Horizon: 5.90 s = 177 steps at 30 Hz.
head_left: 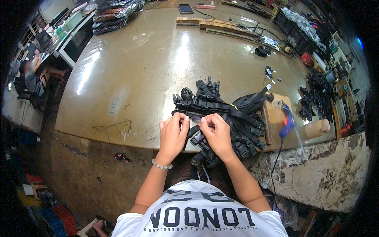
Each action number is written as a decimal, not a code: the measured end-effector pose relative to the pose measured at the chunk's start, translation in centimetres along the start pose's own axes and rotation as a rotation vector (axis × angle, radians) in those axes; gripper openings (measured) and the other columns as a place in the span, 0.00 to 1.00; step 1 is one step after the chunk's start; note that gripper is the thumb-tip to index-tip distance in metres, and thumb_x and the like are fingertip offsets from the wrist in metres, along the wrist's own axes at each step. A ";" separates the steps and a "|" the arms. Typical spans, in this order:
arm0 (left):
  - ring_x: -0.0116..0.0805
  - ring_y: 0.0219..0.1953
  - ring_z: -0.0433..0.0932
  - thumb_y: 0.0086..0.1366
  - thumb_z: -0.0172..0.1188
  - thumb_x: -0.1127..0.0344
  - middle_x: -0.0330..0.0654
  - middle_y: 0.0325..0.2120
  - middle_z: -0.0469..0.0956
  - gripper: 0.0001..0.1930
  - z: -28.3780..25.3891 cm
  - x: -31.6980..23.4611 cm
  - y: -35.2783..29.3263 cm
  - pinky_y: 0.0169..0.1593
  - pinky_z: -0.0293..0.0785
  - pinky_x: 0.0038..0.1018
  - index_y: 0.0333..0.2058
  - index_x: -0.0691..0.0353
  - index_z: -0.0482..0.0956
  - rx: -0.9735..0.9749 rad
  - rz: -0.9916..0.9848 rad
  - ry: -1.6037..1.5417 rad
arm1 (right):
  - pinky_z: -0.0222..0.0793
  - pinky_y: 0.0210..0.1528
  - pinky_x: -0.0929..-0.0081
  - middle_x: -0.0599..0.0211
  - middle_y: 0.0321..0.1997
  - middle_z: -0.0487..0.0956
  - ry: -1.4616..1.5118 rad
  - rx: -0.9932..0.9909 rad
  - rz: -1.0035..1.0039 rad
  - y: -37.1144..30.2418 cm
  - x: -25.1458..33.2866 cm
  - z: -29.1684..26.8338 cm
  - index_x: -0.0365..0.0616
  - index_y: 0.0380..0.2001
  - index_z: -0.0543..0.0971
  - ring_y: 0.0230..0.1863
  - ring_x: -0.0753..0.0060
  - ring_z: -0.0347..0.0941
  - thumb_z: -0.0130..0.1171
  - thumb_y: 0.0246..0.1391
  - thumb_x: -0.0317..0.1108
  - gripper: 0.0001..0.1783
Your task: The person repeatedly picks black plastic straps from a pile on the table, threads a small purple plastic piece onto each strap, and places the finished strap back into the pile. The person then gathers the pile and ties it with a yellow rubber band.
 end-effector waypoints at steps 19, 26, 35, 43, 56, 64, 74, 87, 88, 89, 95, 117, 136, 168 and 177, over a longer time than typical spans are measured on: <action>0.36 0.29 0.74 0.68 0.54 0.62 0.43 0.27 0.78 0.09 0.3 0.4 -0.2 0.42 0.61 0.33 0.35 0.62 0.76 0.001 0.021 -0.003 | 0.74 0.30 0.77 0.59 0.31 0.76 -0.100 -0.021 -0.070 -0.2 0.2 0.1 0.31 0.28 0.76 0.26 0.75 0.75 0.59 0.59 0.30 0.11; 0.41 0.34 0.76 0.60 0.60 0.68 0.44 0.24 0.75 0.05 -11.3 3.1 -0.2 0.43 0.71 0.36 0.28 0.63 0.78 -0.386 -0.303 0.479 | 0.77 0.36 0.78 0.60 0.34 0.81 0.259 -0.022 0.147 -0.2 -2.3 0.1 0.32 0.30 0.73 0.33 0.77 0.79 0.53 0.65 0.33 0.13; 0.41 0.39 0.73 0.60 0.64 0.59 0.41 0.30 0.74 0.09 -1.9 -0.4 1.4 0.47 0.64 0.35 0.32 0.57 0.81 0.013 0.122 0.138 | 0.75 0.40 0.79 0.61 0.37 0.81 0.200 -0.004 -0.168 -0.3 1.9 -1.0 0.31 0.38 0.77 0.35 0.78 0.78 0.49 0.67 0.32 0.13; 0.39 0.38 0.74 0.56 0.64 0.61 0.38 0.28 0.76 0.12 -0.7 -0.3 0.5 0.45 0.63 0.35 0.38 0.57 0.81 0.235 0.087 0.075 | 0.69 0.30 0.77 0.59 0.28 0.77 -0.128 0.116 -0.075 -0.2 1.1 -1.1 0.31 0.34 0.78 0.25 0.78 0.70 0.58 0.56 0.28 0.09; 0.38 0.37 0.74 0.55 0.64 0.61 0.38 0.29 0.76 0.18 -0.6 -0.5 0.3 0.45 0.63 0.34 0.45 0.56 0.81 0.216 0.093 0.075 | 0.71 0.34 0.67 0.56 0.30 0.75 -0.264 0.090 -0.189 -0.2 2.2 -0.1 0.34 0.30 0.77 0.29 0.59 0.75 0.60 0.54 0.30 0.08; 0.40 0.37 0.76 0.53 0.67 0.60 0.39 0.29 0.78 0.23 -1.2 -0.8 0.6 0.45 0.68 0.33 0.49 0.58 0.79 0.201 0.120 0.061 | 0.70 0.34 0.61 0.51 0.29 0.75 -0.308 0.139 -0.122 0.3 1.7 0.0 0.34 0.29 0.74 0.30 0.50 0.75 0.56 0.59 0.34 0.12; 0.44 0.49 0.71 0.57 0.65 0.67 0.44 0.44 0.74 0.14 -1.9 -2.6 3.6 0.54 0.68 0.36 0.42 0.61 0.80 0.130 0.508 0.194 | 0.75 0.38 0.75 0.54 0.41 0.82 0.002 0.135 0.029 0.4 0.4 -0.5 0.34 0.37 0.68 0.33 0.74 0.78 0.39 0.72 0.39 0.17; 0.45 0.33 0.77 0.61 0.64 0.67 0.48 0.29 0.79 0.07 -1.6 -1.7 3.2 0.41 0.72 0.36 0.32 0.65 0.80 0.113 0.456 0.079 | 0.77 0.45 0.75 0.55 0.41 0.81 0.288 0.066 0.010 1.9 -0.2 1.0 0.35 0.34 0.70 0.39 0.74 0.79 0.44 0.70 0.38 0.16; 0.46 0.33 0.77 0.62 0.63 0.67 0.48 0.29 0.79 0.07 -1.7 -1.5 3.0 0.40 0.73 0.36 0.32 0.66 0.79 0.091 0.420 0.051 | 0.77 0.45 0.75 0.56 0.41 0.81 0.217 0.074 0.026 1.8 -0.4 1.2 0.35 0.33 0.71 0.39 0.74 0.79 0.46 0.70 0.37 0.15; 0.46 0.33 0.77 0.63 0.62 0.67 0.48 0.29 0.79 0.07 -1.8 -1.2 2.9 0.39 0.73 0.36 0.33 0.66 0.79 0.070 0.380 0.032 | 0.76 0.44 0.78 0.59 0.38 0.83 0.207 0.050 0.059 1.7 -0.7 1.2 0.33 0.31 0.74 0.38 0.78 0.78 0.51 0.67 0.34 0.14; 0.53 0.33 0.77 0.68 0.56 0.65 0.54 0.29 0.77 0.09 -1.7 0.0 3.1 0.38 0.72 0.40 0.36 0.67 0.72 0.064 0.226 -0.044 | 0.70 0.31 0.81 0.65 0.28 0.81 0.038 -0.022 0.010 1.3 0.1 0.6 0.32 0.32 0.79 0.28 0.85 0.73 0.58 0.61 0.32 0.11; 0.53 0.33 0.76 0.69 0.56 0.66 0.54 0.30 0.76 0.09 -1.3 0.2 3.2 0.39 0.72 0.38 0.36 0.68 0.71 0.052 0.275 -0.020 | 0.68 0.29 0.81 0.62 0.33 0.80 -0.006 -0.016 -0.121 1.2 1.2 1.1 0.30 0.27 0.77 0.26 0.83 0.70 0.60 0.57 0.28 0.09; 0.50 0.56 0.68 0.65 0.52 0.72 0.52 0.49 0.72 0.14 -21.0 8.1 -6.3 0.61 0.60 0.46 0.50 0.65 0.72 -0.688 -0.364 0.725 | 0.75 0.41 0.72 0.52 0.40 0.82 0.102 -0.012 -0.074 0.6 0.5 0.6 0.33 0.35 0.70 0.37 0.70 0.80 0.41 0.71 0.39 0.18; 0.39 0.36 0.77 0.50 0.71 0.63 0.44 0.36 0.80 0.25 -0.6 0.9 3.1 0.43 0.72 0.32 0.49 0.61 0.80 0.375 0.058 -0.001 | 0.73 0.46 0.57 0.49 0.45 0.79 -0.334 0.229 -0.209 0.2 3.4 1.5 0.37 0.45 0.73 0.46 0.45 0.76 0.43 0.68 0.36 0.14; 0.38 0.34 0.78 0.47 0.73 0.66 0.44 0.31 0.80 0.24 -1.3 1.5 3.0 0.42 0.73 0.31 0.45 0.62 0.82 0.275 0.067 -0.112 | 0.70 0.33 0.50 0.46 0.29 0.76 -0.359 0.087 -0.127 0.2 3.1 1.2 0.38 0.30 0.68 0.30 0.39 0.75 0.49 0.65 0.36 0.13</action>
Point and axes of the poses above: each hand's wrist, its own y-axis towards the middle knuckle, its own z-axis out of the palm, x = y × z, the point moved 9 cm from there along y, towards the middle knuckle
